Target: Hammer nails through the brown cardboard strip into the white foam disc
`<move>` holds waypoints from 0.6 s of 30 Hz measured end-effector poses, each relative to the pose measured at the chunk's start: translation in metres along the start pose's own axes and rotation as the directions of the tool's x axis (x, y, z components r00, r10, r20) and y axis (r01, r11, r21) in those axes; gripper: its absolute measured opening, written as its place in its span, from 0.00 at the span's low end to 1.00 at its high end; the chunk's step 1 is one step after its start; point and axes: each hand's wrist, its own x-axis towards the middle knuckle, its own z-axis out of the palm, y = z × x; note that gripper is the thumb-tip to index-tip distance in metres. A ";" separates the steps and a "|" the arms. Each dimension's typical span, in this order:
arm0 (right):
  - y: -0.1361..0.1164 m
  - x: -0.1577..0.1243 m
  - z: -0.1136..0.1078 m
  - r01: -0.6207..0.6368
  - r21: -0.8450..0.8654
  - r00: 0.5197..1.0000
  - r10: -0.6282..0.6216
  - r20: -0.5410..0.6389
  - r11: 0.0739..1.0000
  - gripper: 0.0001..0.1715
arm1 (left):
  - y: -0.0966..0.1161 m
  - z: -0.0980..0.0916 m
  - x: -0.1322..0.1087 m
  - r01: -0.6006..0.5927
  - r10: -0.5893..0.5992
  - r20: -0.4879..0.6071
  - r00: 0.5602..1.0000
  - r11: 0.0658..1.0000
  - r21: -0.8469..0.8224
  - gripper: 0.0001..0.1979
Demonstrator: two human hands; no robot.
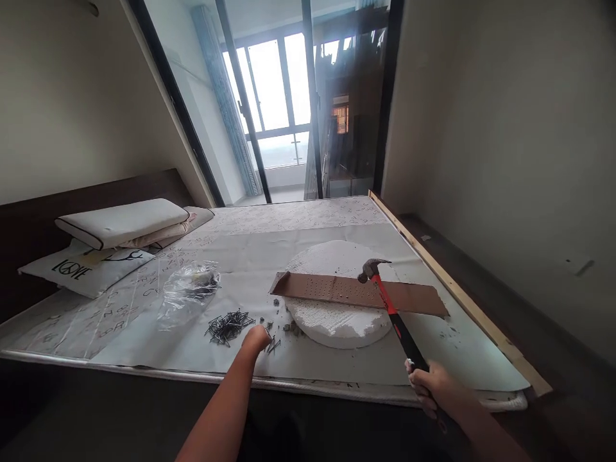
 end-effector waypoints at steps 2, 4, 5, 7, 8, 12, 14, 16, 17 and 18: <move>-0.002 0.000 0.001 -0.010 -0.009 1.000 0.010 -0.003 1.000 0.10 | 0.005 -0.006 -0.002 0.021 -0.021 0.031 0.999 1.000 0.021 0.05; -0.004 0.000 0.001 -0.018 -0.012 1.000 0.018 -0.005 1.000 0.10 | 0.010 -0.012 -0.005 0.030 -0.031 0.050 0.998 0.999 0.036 0.05; -0.005 0.000 0.001 -0.019 -0.012 1.000 0.018 -0.006 1.000 0.11 | 0.012 -0.015 -0.007 0.027 -0.029 0.052 0.998 0.999 0.040 0.05; -0.007 0.001 0.001 -0.018 -0.016 1.000 0.018 0.008 1.000 0.11 | 0.021 -0.022 -0.012 0.015 -0.017 0.049 0.999 0.998 0.053 0.06; -0.009 0.001 0.001 -0.017 -0.021 1.000 0.017 0.026 1.000 0.11 | 0.027 -0.025 -0.015 -0.011 0.009 0.042 0.999 0.999 0.048 0.06; -0.017 -0.003 0.005 0.033 -0.026 0.997 -0.031 0.067 0.999 0.10 | 0.065 -0.034 -0.028 -0.337 0.336 -0.055 0.940 0.892 -0.301 0.09; -0.022 -0.006 0.007 0.051 -0.024 0.998 -0.049 0.049 0.998 0.09 | 0.091 -0.036 -0.031 -0.417 0.435 -0.102 0.894 0.730 -0.542 0.14; -0.026 -0.009 0.009 0.051 -0.052 0.998 -0.049 0.044 0.997 0.09 | 0.118 -0.036 -0.031 -0.389 0.437 -0.120 0.891 0.600 -0.699 0.17; -0.028 -0.010 0.009 0.055 -0.075 0.998 -0.052 0.046 0.996 0.08 | 0.131 -0.035 -0.029 -0.375 0.424 -0.143 0.894 0.537 -0.756 0.17; -0.029 -0.011 0.009 0.062 -0.101 0.997 -0.057 0.052 0.993 0.08 | 0.144 -0.035 -0.026 -0.370 0.406 -0.176 0.897 0.470 -0.801 0.17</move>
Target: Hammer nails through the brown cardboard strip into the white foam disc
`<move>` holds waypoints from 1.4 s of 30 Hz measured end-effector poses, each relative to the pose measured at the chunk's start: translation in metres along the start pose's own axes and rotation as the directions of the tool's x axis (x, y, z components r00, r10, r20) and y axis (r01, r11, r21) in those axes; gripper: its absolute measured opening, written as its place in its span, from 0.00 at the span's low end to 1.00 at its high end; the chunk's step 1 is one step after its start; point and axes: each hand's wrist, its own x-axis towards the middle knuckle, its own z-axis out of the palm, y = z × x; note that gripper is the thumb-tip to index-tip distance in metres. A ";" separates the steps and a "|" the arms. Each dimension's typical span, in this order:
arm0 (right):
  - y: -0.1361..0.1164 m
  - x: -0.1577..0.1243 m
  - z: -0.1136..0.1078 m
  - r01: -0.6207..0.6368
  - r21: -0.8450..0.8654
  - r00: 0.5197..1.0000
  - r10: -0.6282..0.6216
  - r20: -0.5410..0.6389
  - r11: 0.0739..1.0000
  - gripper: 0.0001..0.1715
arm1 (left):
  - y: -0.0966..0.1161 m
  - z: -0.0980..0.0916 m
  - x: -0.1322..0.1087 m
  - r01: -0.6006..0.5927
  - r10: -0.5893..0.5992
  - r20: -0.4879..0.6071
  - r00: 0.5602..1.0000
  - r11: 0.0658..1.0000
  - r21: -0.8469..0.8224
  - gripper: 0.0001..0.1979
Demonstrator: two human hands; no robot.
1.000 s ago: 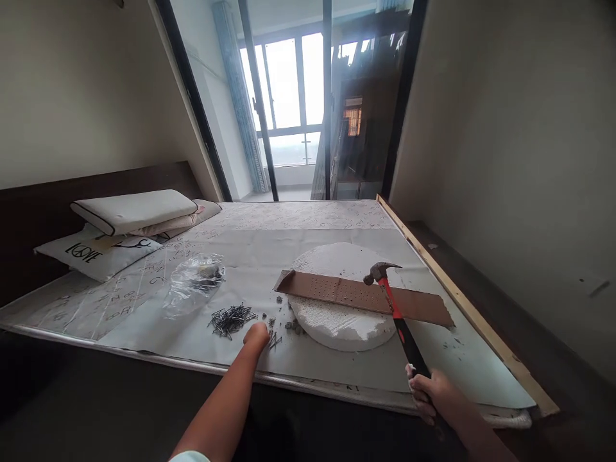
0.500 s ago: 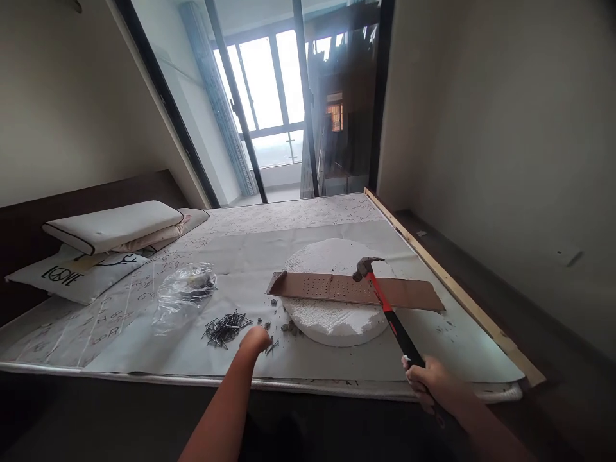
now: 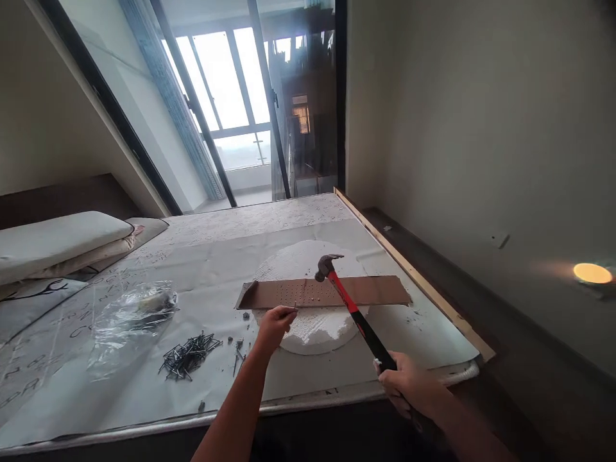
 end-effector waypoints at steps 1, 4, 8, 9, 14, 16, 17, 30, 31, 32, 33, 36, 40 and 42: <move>-0.001 -0.001 -0.001 0.009 -0.023 1.000 -0.009 0.007 1.000 0.07 | 0.003 0.009 0.008 -0.023 0.021 -0.039 0.999 0.997 -0.069 0.16; -0.003 -0.003 -0.004 0.031 -0.051 0.999 -0.030 0.010 0.998 0.05 | 0.008 0.033 0.031 -0.083 0.061 -0.131 0.989 0.982 -0.168 0.15; -0.005 -0.006 -0.010 -0.002 -0.085 1.000 0.003 0.008 0.996 0.05 | 0.007 0.062 0.054 -0.184 0.172 -0.204 0.964 0.982 -0.042 0.12; -0.005 -0.007 -0.011 -0.015 -0.088 1.000 0.017 0.012 0.996 0.05 | 0.007 0.068 0.059 -0.210 0.208 -0.211 0.955 0.978 0.012 0.11; -0.006 -0.006 -0.022 -0.056 -0.107 0.998 0.057 0.006 0.993 0.05 | 0.002 0.091 0.073 -0.282 0.328 -0.160 0.931 0.925 0.253 0.06; -0.006 -0.006 -0.025 -0.073 -0.098 0.997 0.074 0.006 0.993 0.05 | 0.000 0.094 0.076 -0.279 0.334 -0.132 0.933 0.907 0.317 0.06; -0.007 -0.007 -0.027 -0.081 -0.086 0.997 0.081 0.007 0.993 0.06 | -0.001 0.095 0.077 -0.270 0.328 -0.127 0.936 0.901 0.339 0.06; -0.011 -0.014 -0.028 0.035 -0.187 0.999 -0.029 0.031 0.982 0.13 | -0.007 0.098 0.070 -0.250 0.326 -0.130 0.936 0.880 0.405 0.10; -0.010 -0.016 -0.028 0.052 -0.205 0.999 -0.050 0.019 0.977 0.14 | -0.008 0.098 0.069 -0.246 0.324 -0.134 0.937 0.880 0.407 0.10; -0.009 -0.018 -0.029 0.063 -0.231 0.998 -0.065 -0.004 0.971 0.15 | -0.008 0.098 0.069 -0.243 0.322 -0.137 0.937 0.880 0.409 0.10; -0.008 -0.019 -0.031 0.066 -0.262 0.996 -0.078 -0.035 0.963 0.15 | -0.009 0.098 0.068 -0.244 0.324 -0.138 0.936 0.879 0.410 0.10; -0.004 -0.020 -0.034 0.049 -0.341 0.987 -0.098 -0.128 0.939 0.11 | -0.009 0.099 0.067 -0.259 0.338 -0.136 0.931 0.876 0.407 0.09; 0.001 -0.007 -0.026 0.032 -0.380 0.990 -0.082 -0.117 0.924 0.05 | -0.010 0.098 0.067 -0.247 0.330 -0.135 0.934 0.873 0.419 0.10; 0.003 -0.002 -0.021 0.027 -0.371 0.993 -0.067 -0.094 0.928 0.05 | -0.012 0.098 0.067 -0.241 0.322 -0.133 0.937 0.874 0.422 0.10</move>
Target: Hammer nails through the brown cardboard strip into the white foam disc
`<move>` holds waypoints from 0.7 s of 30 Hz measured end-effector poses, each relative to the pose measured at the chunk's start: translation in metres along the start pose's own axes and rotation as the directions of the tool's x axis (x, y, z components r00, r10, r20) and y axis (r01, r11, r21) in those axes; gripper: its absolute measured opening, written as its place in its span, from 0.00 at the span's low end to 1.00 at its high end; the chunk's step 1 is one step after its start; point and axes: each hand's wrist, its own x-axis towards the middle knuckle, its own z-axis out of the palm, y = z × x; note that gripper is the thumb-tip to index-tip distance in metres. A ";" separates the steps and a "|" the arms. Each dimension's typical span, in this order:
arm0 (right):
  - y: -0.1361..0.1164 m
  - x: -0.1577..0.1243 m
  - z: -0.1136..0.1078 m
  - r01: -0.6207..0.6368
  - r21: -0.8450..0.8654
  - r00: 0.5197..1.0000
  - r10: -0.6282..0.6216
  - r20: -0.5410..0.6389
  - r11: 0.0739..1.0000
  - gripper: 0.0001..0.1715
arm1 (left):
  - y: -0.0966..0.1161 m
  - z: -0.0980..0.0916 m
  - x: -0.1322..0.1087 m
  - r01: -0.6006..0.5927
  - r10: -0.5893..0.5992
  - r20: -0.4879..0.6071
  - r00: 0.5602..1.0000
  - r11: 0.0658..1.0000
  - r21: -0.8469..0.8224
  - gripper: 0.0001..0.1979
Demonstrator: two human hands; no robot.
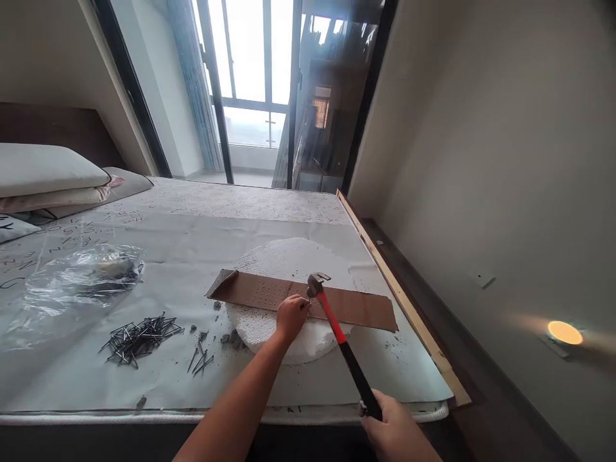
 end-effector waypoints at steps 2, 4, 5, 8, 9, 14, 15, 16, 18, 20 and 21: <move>0.002 0.001 0.001 -0.018 0.021 1.000 0.018 -0.006 1.000 0.05 | -0.001 0.000 -0.001 -0.007 0.007 0.006 1.000 1.000 0.003 0.10; 0.004 -0.001 -0.001 -0.037 0.042 0.999 0.039 -0.031 0.998 0.05 | -0.002 0.001 -0.001 -0.017 0.017 0.010 1.000 1.000 0.011 0.09; 0.005 -0.002 -0.002 -0.045 0.050 0.998 0.047 -0.040 0.998 0.05 | -0.002 0.001 -0.001 -0.017 0.016 0.011 1.000 1.000 0.017 0.09; 0.007 -0.003 -0.004 -0.054 0.061 0.998 0.056 -0.030 0.997 0.05 | -0.002 0.000 -0.001 -0.008 0.008 0.019 1.000 1.000 0.025 0.09; 0.008 -0.002 -0.003 -0.051 0.058 0.998 0.052 -0.021 0.997 0.05 | -0.002 0.000 -0.001 -0.008 0.007 0.021 1.000 1.000 0.029 0.09; 0.008 -0.002 0.000 0.013 0.046 1.000 -0.012 -0.013 0.999 0.12 | -0.001 0.002 -0.001 -0.016 0.016 0.006 1.000 0.999 0.048 0.10; 0.007 -0.003 0.000 0.014 0.041 1.000 -0.013 -0.020 0.999 0.13 | -0.001 0.001 -0.001 -0.016 0.015 0.006 1.000 0.999 0.036 0.09; 0.006 -0.004 -0.001 0.013 0.036 1.000 -0.012 -0.024 0.999 0.14 | -0.001 0.001 -0.001 -0.016 0.016 0.009 1.000 1.000 0.016 0.09; 0.003 -0.005 -0.001 0.012 0.037 1.000 -0.011 -0.021 0.999 0.14 | 0.000 -0.003 -0.001 -0.024 0.025 0.017 1.000 0.999 -0.040 0.09; 0.000 -0.005 -0.001 0.015 0.052 1.000 -0.014 -0.007 0.999 0.15 | 0.000 -0.010 0.000 -0.035 0.035 -0.004 0.999 0.993 -0.110 0.12; -0.001 -0.005 0.000 0.020 0.058 1.000 -0.020 -0.001 0.998 0.16 | -0.001 -0.014 -0.001 -0.038 0.034 -0.031 0.999 0.989 -0.143 0.13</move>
